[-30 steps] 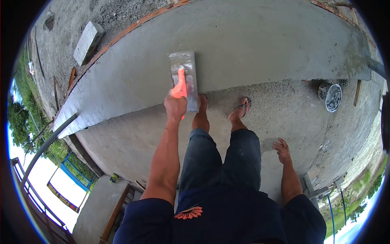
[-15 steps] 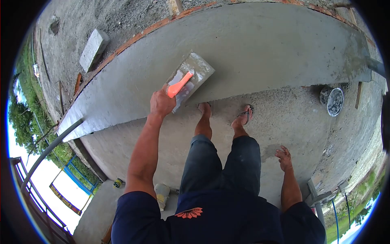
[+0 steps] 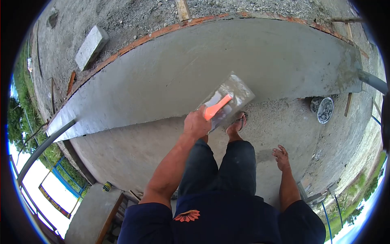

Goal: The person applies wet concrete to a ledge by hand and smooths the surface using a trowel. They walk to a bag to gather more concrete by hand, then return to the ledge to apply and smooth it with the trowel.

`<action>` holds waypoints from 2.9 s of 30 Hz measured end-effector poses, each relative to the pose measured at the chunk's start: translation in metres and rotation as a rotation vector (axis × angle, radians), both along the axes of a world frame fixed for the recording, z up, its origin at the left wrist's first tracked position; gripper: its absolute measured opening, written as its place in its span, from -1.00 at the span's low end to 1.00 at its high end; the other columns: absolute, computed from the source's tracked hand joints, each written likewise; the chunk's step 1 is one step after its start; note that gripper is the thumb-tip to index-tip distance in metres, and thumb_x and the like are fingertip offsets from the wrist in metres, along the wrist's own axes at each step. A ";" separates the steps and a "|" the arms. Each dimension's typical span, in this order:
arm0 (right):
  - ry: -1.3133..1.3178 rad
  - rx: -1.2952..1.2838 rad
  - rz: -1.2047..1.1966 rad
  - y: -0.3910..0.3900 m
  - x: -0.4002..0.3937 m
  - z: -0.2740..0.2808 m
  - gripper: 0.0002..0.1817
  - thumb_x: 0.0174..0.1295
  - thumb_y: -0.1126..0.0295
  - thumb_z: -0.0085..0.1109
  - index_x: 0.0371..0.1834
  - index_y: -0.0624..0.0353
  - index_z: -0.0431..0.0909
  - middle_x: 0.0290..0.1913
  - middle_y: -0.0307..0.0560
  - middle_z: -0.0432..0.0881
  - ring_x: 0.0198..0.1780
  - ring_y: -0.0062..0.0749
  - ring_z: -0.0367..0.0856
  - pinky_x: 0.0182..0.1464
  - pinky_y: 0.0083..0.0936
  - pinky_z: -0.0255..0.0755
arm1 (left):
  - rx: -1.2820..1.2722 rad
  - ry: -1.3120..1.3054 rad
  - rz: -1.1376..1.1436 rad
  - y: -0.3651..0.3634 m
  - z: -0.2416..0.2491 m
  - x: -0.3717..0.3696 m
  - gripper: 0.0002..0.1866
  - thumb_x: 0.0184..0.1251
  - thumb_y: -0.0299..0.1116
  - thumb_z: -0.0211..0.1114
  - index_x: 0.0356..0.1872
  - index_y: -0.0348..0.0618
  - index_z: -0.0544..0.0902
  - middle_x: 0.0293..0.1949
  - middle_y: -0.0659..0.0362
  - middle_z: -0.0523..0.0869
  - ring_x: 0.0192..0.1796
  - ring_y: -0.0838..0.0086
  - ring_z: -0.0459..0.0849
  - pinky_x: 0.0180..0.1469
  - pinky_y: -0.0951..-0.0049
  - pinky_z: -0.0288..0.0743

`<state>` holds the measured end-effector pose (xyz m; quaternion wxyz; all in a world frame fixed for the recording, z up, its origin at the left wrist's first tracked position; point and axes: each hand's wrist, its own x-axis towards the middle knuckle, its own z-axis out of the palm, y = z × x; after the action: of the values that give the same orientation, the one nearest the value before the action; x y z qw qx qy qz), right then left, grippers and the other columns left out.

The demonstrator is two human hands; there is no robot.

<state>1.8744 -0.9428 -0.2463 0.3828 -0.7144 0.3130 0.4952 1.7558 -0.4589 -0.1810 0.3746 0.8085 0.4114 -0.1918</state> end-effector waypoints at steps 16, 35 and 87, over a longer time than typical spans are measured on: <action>0.080 0.098 -0.144 -0.036 -0.032 -0.033 -0.40 -0.02 0.58 0.15 0.21 0.13 0.40 0.01 -0.13 0.59 0.07 -0.41 0.55 0.11 -0.44 0.40 | 0.066 -0.049 0.131 0.012 -0.067 0.182 -0.73 -0.04 -0.48 0.15 -0.32 -0.47 0.60 -0.37 -0.26 0.66 -0.24 -0.06 0.68 -0.20 0.16 0.54; 0.007 0.035 -0.146 -0.094 -0.009 -0.026 -0.31 -0.01 0.24 0.25 0.30 -0.05 0.32 -0.01 -0.24 0.62 -0.12 -0.50 0.58 -0.16 -0.47 0.18 | 0.438 0.101 -0.641 0.190 -0.049 0.241 -0.67 0.07 -0.29 0.13 -0.13 -0.16 0.63 -0.22 -0.11 0.70 -0.13 -0.02 0.66 -0.06 0.11 0.52; 0.155 -0.128 0.240 -0.202 0.202 -0.021 -0.29 0.01 0.15 0.25 0.31 -0.08 0.29 -0.01 -0.31 0.61 -0.12 -0.50 0.56 -0.18 -0.45 0.17 | 0.067 0.082 0.939 0.029 -0.063 -0.014 -0.85 0.05 -0.49 0.18 -0.34 -0.33 0.59 -0.62 0.15 0.56 -0.63 0.49 0.52 -0.60 0.42 0.38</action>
<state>2.0762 -1.1445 -0.2675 0.2494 -0.7292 0.2850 0.5700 1.7420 -0.4298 -0.2436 0.3780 0.5382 0.7530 -0.0202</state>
